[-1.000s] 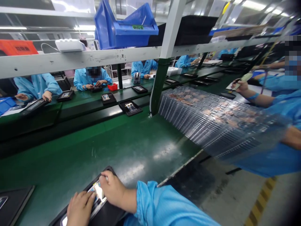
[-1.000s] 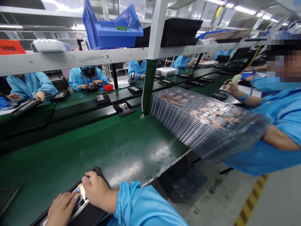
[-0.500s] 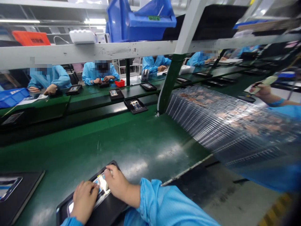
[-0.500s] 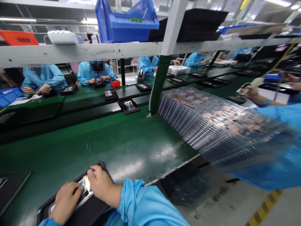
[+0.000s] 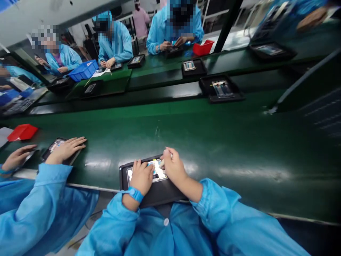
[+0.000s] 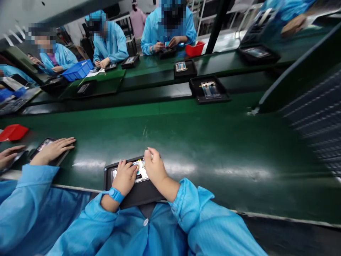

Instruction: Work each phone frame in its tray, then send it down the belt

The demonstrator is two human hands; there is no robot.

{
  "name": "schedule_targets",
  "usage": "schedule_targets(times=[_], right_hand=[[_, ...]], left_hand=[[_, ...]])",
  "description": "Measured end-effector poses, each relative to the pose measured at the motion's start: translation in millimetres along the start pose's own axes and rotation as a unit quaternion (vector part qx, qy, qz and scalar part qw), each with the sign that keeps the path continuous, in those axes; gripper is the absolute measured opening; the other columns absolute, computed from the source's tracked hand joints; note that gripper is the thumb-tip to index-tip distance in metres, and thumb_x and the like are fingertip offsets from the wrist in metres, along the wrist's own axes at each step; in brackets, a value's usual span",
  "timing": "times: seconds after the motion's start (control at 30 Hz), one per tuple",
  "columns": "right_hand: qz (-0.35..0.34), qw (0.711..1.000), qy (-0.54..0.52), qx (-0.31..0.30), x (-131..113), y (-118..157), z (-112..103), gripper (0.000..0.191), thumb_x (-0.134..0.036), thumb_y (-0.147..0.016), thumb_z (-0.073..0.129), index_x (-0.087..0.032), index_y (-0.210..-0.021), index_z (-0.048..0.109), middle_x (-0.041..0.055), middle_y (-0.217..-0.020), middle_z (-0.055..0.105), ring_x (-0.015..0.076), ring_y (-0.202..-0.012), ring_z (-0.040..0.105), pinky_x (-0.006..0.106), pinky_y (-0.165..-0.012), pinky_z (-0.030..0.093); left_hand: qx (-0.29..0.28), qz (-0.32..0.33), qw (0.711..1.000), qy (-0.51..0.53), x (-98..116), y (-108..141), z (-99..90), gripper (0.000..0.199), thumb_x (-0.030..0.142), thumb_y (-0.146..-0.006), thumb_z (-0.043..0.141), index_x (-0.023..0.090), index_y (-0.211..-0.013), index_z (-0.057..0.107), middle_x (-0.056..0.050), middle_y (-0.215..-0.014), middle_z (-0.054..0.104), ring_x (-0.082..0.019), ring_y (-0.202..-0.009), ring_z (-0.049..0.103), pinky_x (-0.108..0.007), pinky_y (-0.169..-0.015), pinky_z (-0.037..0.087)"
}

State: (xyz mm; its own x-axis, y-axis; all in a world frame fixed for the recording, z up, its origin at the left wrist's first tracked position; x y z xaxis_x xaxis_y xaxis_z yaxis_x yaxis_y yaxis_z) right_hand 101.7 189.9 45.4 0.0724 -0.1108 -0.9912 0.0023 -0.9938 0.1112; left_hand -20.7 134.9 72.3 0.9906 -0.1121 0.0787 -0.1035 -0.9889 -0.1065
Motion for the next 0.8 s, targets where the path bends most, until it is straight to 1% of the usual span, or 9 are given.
schedule_targets(times=[0.13,0.37,0.57,0.8], right_hand=[[-0.046,0.999,0.017,0.006,-3,-3,6,0.048,-0.055,-0.082,0.038,-0.016,-0.107,0.048,0.008,-0.082,0.061,0.0197,-0.071,0.06,0.033,-0.063,0.05],[-0.09,0.995,0.031,-0.014,-4,1,14,0.043,-0.051,-0.083,0.036,-0.016,-0.105,0.047,0.0115,-0.088,0.061,0.0237,-0.084,0.059,0.041,-0.073,0.049],[-0.119,0.992,0.047,-0.015,-11,5,13,0.038,-0.047,-0.083,0.036,-0.016,-0.103,0.047,0.0113,-0.085,0.062,0.0234,-0.082,0.06,0.041,-0.073,0.049],[-0.139,0.986,0.087,-0.023,-17,7,16,0.039,-0.047,-0.083,0.034,-0.015,-0.101,0.049,0.0113,-0.08,0.063,0.023,-0.075,0.061,0.04,-0.069,0.05]], left_hand=[[0.014,0.018,1.0,-0.017,5,2,-1.1,0.022,0.021,-0.083,0.044,0.02,-0.097,0.062,-0.005,-0.095,0.06,-0.028,-0.104,0.048,-0.053,-0.096,0.032],[0.03,0.025,0.999,-0.024,5,4,-0.8,0.021,0.021,-0.083,0.045,0.02,-0.094,0.062,-0.005,-0.094,0.06,-0.029,-0.103,0.049,-0.054,-0.095,0.033],[0.039,0.029,0.998,-0.027,7,4,-3.3,0.021,0.022,-0.083,0.044,0.019,-0.093,0.063,-0.005,-0.091,0.06,-0.029,-0.101,0.05,-0.054,-0.094,0.034],[0.04,0.029,0.998,-0.034,9,4,-3.6,0.021,0.021,-0.082,0.045,0.019,-0.094,0.062,-0.006,-0.089,0.059,-0.029,-0.1,0.05,-0.054,-0.094,0.034]])
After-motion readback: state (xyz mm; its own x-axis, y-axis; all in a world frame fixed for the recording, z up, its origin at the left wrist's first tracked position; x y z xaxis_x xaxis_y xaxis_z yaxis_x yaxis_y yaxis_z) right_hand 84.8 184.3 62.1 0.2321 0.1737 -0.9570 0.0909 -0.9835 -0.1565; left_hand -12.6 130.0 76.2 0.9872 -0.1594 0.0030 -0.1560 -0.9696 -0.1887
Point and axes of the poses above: each hand's wrist, its own y-axis away from the middle knuckle, its own z-axis out of the palm, x = y × z, the point moved 9 cm from there along -y, towards the middle knuckle
